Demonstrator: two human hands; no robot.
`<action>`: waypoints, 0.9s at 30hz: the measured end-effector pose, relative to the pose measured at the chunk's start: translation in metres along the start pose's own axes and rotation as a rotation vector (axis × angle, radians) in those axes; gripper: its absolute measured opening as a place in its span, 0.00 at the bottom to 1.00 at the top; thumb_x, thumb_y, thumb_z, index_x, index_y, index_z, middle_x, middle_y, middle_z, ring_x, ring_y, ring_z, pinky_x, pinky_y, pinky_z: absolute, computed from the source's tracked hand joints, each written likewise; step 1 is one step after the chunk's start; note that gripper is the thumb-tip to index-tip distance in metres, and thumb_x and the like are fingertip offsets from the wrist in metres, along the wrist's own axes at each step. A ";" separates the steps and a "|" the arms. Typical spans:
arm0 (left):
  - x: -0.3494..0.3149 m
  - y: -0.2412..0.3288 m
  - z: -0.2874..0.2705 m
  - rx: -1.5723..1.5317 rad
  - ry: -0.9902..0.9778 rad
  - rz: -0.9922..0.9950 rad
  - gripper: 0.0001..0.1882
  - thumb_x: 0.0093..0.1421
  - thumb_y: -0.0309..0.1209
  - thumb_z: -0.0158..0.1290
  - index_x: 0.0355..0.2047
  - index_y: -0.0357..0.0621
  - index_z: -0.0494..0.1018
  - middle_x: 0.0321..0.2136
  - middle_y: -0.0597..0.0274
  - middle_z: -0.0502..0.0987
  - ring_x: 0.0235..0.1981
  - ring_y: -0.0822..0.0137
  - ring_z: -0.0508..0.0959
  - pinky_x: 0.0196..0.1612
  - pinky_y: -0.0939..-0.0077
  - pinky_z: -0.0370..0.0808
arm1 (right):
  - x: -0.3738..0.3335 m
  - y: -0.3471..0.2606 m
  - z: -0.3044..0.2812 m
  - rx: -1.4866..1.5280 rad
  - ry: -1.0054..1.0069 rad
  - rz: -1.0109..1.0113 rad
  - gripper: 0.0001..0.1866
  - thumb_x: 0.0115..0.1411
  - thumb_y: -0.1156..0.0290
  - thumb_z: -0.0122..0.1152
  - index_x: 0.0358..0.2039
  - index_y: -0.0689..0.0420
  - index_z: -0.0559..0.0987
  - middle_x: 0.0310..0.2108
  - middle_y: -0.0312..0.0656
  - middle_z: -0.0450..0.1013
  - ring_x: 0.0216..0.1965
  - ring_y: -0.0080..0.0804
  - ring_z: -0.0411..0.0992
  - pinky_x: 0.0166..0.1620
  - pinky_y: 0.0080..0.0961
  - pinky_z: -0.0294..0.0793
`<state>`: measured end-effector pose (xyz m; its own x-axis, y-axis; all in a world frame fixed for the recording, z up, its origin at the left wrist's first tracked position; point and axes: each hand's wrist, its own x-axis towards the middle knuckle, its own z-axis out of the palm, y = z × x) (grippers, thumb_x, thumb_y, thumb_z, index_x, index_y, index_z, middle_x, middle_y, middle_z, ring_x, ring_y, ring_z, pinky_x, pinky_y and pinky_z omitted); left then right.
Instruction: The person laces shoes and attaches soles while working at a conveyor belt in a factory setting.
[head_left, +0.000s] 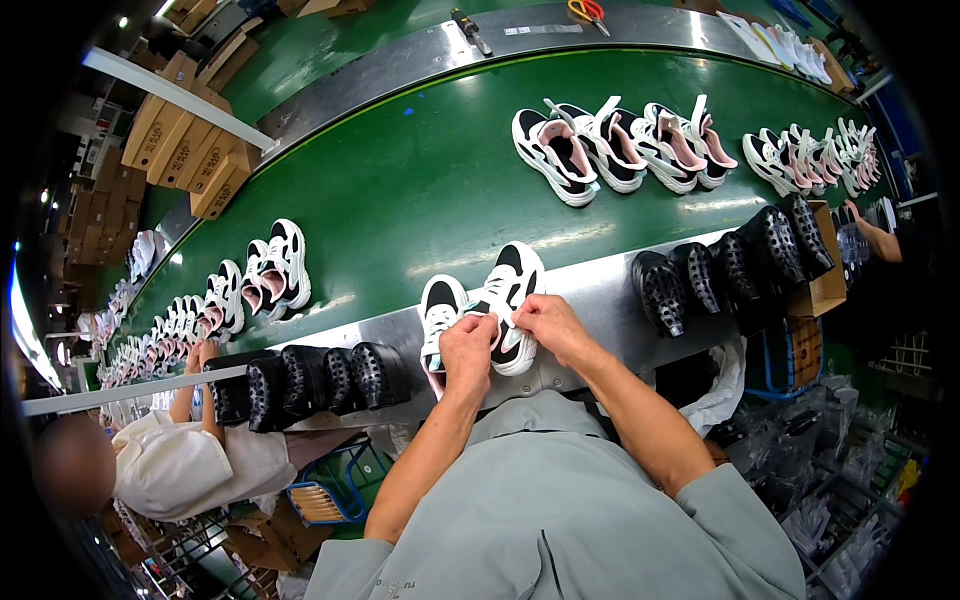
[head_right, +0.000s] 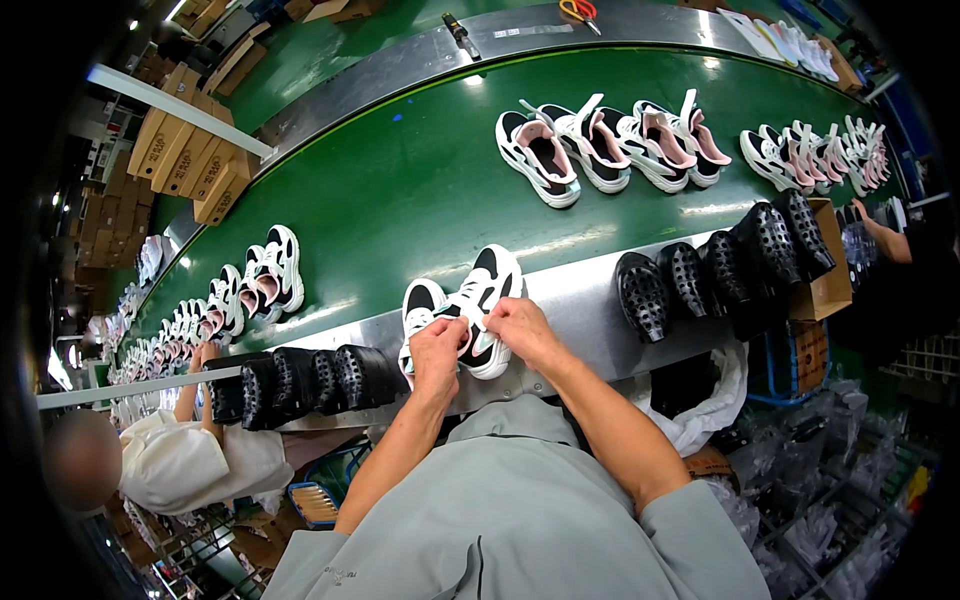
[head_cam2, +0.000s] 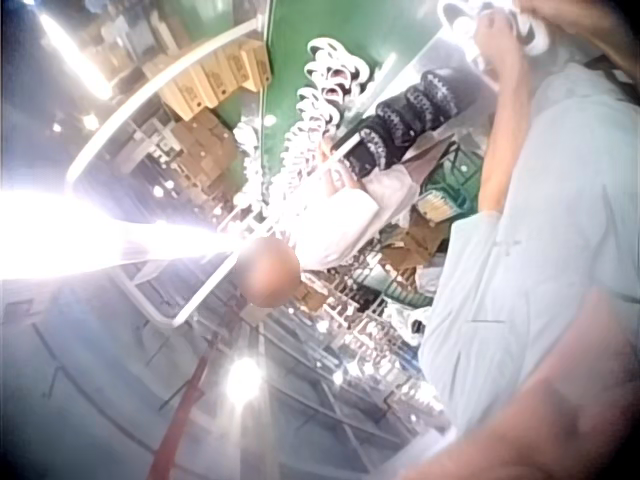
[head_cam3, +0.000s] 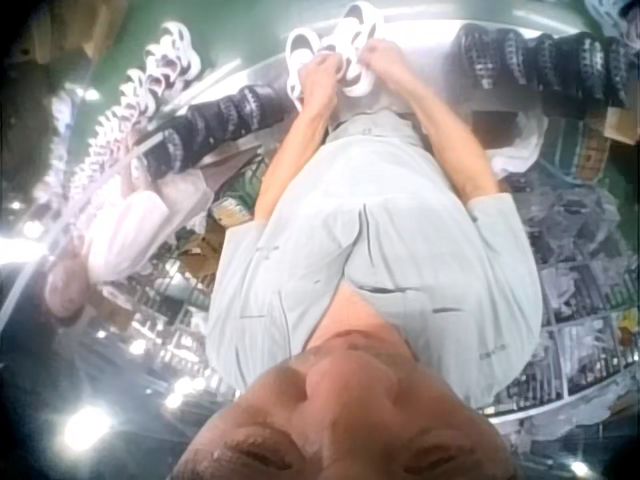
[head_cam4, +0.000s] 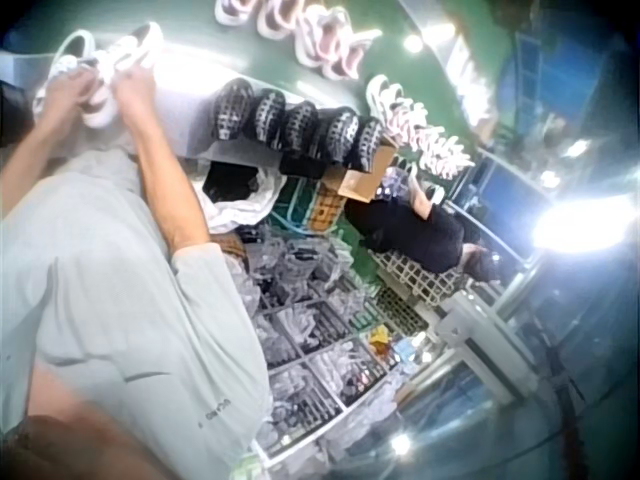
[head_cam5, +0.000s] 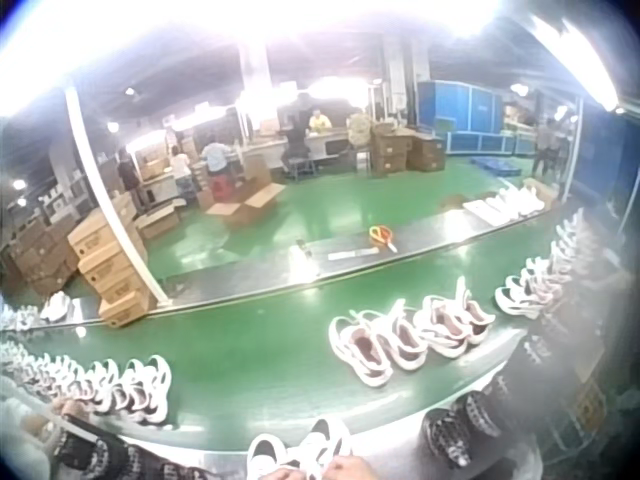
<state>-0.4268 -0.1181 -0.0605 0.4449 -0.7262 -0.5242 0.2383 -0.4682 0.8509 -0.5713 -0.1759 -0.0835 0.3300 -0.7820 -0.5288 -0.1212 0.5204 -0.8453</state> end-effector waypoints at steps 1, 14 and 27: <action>-0.001 0.000 0.001 0.050 -0.003 -0.001 0.09 0.59 0.27 0.61 0.26 0.33 0.80 0.22 0.68 0.77 0.24 0.77 0.70 0.29 0.80 0.65 | 0.001 0.002 -0.001 -0.088 0.009 -0.019 0.12 0.58 0.69 0.66 0.24 0.64 0.78 0.21 0.41 0.75 0.25 0.28 0.72 0.30 0.29 0.71; -0.003 -0.014 -0.017 0.894 0.001 0.698 0.16 0.55 0.30 0.65 0.38 0.39 0.71 0.28 0.51 0.77 0.30 0.47 0.79 0.33 0.58 0.74 | -0.026 0.009 0.015 -0.758 0.319 -0.504 0.19 0.55 0.66 0.69 0.44 0.60 0.75 0.42 0.50 0.72 0.43 0.54 0.74 0.40 0.46 0.75; -0.043 -0.050 -0.093 1.042 -0.328 0.777 0.22 0.54 0.17 0.52 0.51 0.44 0.74 0.37 0.49 0.72 0.42 0.46 0.74 0.42 0.50 0.74 | -0.018 0.040 0.031 -0.816 0.243 -0.935 0.10 0.54 0.74 0.67 0.33 0.58 0.73 0.32 0.46 0.69 0.33 0.48 0.72 0.34 0.43 0.72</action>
<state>-0.3772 -0.0168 -0.0774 -0.0972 -0.9948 -0.0299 -0.8100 0.0616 0.5831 -0.5530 -0.1304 -0.1054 0.4320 -0.8236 0.3675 -0.5043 -0.5584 -0.6587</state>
